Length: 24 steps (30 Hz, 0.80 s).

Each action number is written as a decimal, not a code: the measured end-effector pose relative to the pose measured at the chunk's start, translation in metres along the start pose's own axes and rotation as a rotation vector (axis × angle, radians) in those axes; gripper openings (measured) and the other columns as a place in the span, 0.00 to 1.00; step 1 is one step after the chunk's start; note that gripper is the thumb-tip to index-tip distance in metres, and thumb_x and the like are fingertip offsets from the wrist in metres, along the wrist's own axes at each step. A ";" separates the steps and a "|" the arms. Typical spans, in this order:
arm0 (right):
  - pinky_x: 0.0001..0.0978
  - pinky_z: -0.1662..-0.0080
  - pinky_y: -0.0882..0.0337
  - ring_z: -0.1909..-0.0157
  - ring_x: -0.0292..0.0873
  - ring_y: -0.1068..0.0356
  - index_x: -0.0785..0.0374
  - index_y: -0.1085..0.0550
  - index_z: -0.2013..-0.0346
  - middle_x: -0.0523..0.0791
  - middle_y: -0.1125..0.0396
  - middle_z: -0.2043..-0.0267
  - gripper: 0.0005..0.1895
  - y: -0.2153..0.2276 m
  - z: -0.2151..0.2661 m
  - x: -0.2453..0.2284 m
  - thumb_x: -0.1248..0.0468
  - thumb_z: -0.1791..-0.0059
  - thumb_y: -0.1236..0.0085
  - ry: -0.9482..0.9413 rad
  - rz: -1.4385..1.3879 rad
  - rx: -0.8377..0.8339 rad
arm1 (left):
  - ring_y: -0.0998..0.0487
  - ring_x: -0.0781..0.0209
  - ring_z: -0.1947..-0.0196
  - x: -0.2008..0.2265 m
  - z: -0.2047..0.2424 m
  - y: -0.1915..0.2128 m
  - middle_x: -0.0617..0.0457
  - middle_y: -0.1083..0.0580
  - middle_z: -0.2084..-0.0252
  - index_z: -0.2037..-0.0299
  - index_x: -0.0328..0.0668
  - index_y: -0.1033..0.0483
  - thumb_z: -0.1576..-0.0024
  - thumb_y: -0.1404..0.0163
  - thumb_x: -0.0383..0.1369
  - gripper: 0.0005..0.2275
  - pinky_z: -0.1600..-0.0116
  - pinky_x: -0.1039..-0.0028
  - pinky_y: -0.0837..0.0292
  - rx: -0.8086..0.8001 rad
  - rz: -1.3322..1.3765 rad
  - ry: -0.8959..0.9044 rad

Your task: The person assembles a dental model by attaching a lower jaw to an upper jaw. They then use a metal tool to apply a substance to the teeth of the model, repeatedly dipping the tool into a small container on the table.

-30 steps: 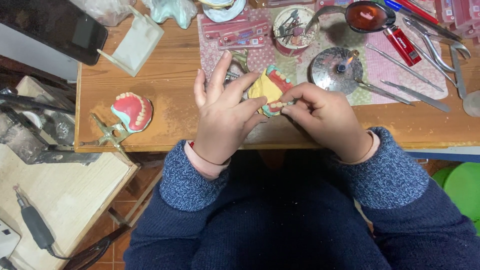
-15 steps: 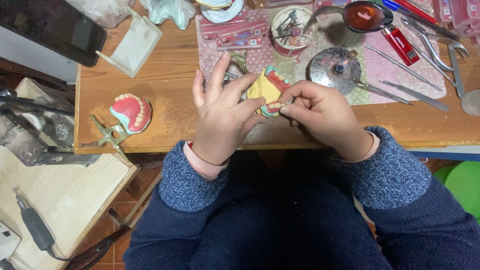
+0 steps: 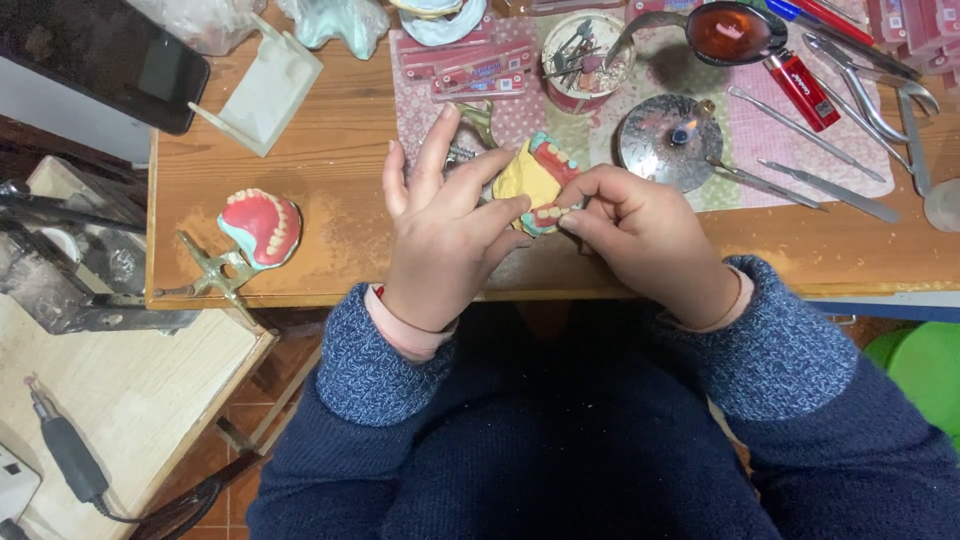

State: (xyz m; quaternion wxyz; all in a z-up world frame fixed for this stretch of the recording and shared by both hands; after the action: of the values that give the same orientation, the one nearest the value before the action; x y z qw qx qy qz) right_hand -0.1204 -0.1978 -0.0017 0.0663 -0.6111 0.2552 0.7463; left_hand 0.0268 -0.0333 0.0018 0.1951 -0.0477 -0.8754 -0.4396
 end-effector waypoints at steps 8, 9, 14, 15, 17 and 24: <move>0.20 0.72 0.38 0.76 0.26 0.37 0.62 0.25 0.58 0.37 0.34 0.78 0.06 0.000 0.002 -0.006 0.66 0.49 0.39 0.034 0.097 0.026 | 0.43 0.42 0.25 0.000 0.000 0.000 0.56 0.26 0.40 0.60 0.53 0.17 0.53 0.32 0.37 0.12 0.27 0.32 0.58 0.003 -0.001 -0.005; 0.21 0.73 0.39 0.78 0.27 0.38 0.62 0.25 0.58 0.37 0.36 0.81 0.08 0.000 0.002 -0.009 0.65 0.50 0.37 0.038 0.167 0.038 | 0.43 0.42 0.25 0.000 0.000 0.000 0.56 0.26 0.40 0.60 0.53 0.17 0.53 0.32 0.36 0.12 0.26 0.32 0.58 0.004 -0.004 -0.005; 0.21 0.73 0.38 0.78 0.26 0.38 0.61 0.25 0.58 0.37 0.35 0.80 0.07 0.002 0.001 -0.005 0.65 0.50 0.38 0.067 0.174 0.022 | 0.42 0.42 0.25 0.000 -0.001 0.000 0.56 0.26 0.40 0.60 0.54 0.16 0.53 0.33 0.38 0.12 0.27 0.32 0.59 0.001 0.002 0.001; 0.21 0.73 0.38 0.77 0.26 0.37 0.61 0.24 0.58 0.36 0.34 0.79 0.07 0.002 0.000 -0.003 0.65 0.49 0.38 0.098 0.181 0.022 | 0.42 0.42 0.26 0.000 -0.001 0.000 0.56 0.26 0.40 0.60 0.54 0.16 0.54 0.33 0.38 0.12 0.27 0.32 0.59 0.002 0.002 0.001; 0.21 0.73 0.38 0.77 0.26 0.37 0.61 0.24 0.59 0.36 0.34 0.80 0.06 0.002 0.001 -0.006 0.64 0.49 0.39 0.082 0.169 0.024 | 0.42 0.42 0.26 0.001 -0.001 -0.001 0.56 0.26 0.40 0.61 0.54 0.16 0.54 0.33 0.38 0.12 0.27 0.31 0.59 0.001 -0.001 0.001; 0.25 0.74 0.41 0.79 0.29 0.42 0.60 0.22 0.61 0.39 0.38 0.82 0.05 0.001 0.001 -0.007 0.64 0.50 0.36 0.112 0.285 0.077 | 0.42 0.42 0.26 0.001 -0.001 0.000 0.56 0.26 0.41 0.61 0.54 0.17 0.52 0.33 0.38 0.11 0.27 0.30 0.59 0.008 -0.011 0.004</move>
State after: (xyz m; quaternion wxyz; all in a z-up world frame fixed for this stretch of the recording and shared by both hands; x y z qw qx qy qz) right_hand -0.1199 -0.1961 0.0057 -0.0312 -0.6066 0.3709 0.7025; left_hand 0.0261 -0.0342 0.0025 0.1944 -0.0412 -0.8771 -0.4372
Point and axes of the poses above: each hand's wrist, its own z-axis away from the middle knuckle, its own y-axis out of the back of the hand, x = y × z, the point moved 1 cm from there along -z, towards the middle knuckle
